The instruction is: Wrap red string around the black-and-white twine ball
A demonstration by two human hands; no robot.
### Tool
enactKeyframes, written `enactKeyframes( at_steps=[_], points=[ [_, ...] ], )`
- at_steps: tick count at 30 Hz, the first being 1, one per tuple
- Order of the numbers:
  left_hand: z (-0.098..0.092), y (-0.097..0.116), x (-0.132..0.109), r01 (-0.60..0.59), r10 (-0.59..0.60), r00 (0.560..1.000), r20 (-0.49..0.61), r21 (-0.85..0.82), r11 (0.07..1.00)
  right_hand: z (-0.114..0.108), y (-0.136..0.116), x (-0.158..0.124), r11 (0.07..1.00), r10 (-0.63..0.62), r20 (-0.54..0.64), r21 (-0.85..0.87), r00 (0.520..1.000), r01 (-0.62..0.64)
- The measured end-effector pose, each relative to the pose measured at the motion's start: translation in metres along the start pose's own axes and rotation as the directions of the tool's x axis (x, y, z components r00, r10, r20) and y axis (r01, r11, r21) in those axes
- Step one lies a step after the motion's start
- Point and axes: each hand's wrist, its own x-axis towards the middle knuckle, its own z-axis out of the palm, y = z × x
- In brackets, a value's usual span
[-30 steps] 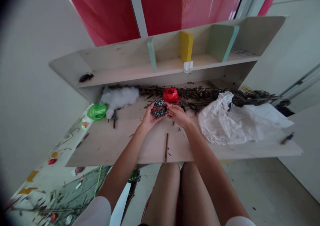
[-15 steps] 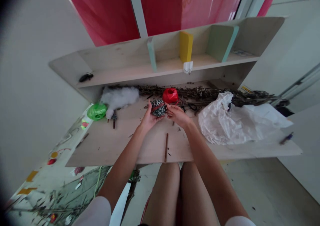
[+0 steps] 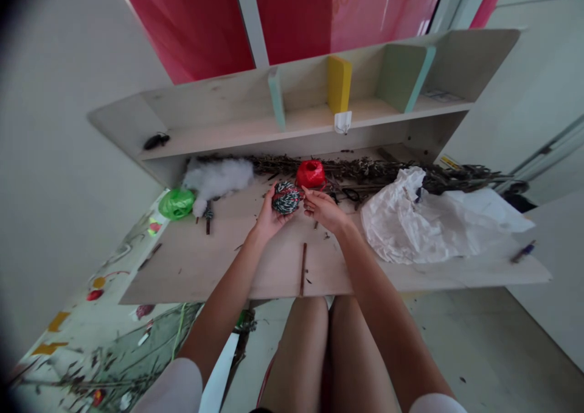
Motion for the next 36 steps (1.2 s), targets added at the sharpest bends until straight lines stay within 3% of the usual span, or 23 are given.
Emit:
enactKeyframes(
  at_steps=[5, 10, 19, 22, 26, 32, 36],
  points=[
    [0.003, 0.002, -0.004, 0.007, -0.007, 0.999, -0.035, -0.006, 1.000, 0.000, 0.002, 0.001, 0.999, 0.003, -0.019, -0.036, 1.000, -0.004],
    [0.003, -0.004, 0.000, 0.025, -0.025, 0.999, 0.020, -0.008, 1.000, -0.002, 0.003, 0.002, 0.999, -0.010, -0.036, -0.034, 0.999, 0.009],
    [0.002, -0.013, 0.007, -0.176, 0.210, 0.972, -0.107, 0.259, 0.950, -0.007, -0.003, 0.001, 0.998, -0.052, -0.051, -0.033, 0.997, 0.050],
    [0.001, -0.015, 0.008, -0.166, 0.197, 0.978, -0.072, 0.307, 0.937, -0.006, -0.004, 0.000, 0.996, -0.077, -0.072, -0.050, 0.994, 0.074],
    [0.006, -0.017, 0.003, -0.128, 0.131, 0.991, 0.011, 0.287, 0.949, -0.003, -0.003, -0.002, 0.996, -0.067, -0.024, -0.053, 0.997, 0.066],
    [0.013, -0.015, -0.002, -0.164, 0.181, 0.981, -0.063, 0.214, 0.963, 0.000, -0.001, -0.002, 0.997, -0.046, 0.024, -0.058, 0.999, 0.047],
    [0.012, -0.014, -0.001, -0.136, 0.143, 0.989, -0.042, 0.136, 0.981, 0.000, -0.003, -0.002, 0.999, -0.025, 0.037, -0.021, 0.999, 0.026]
  ],
)
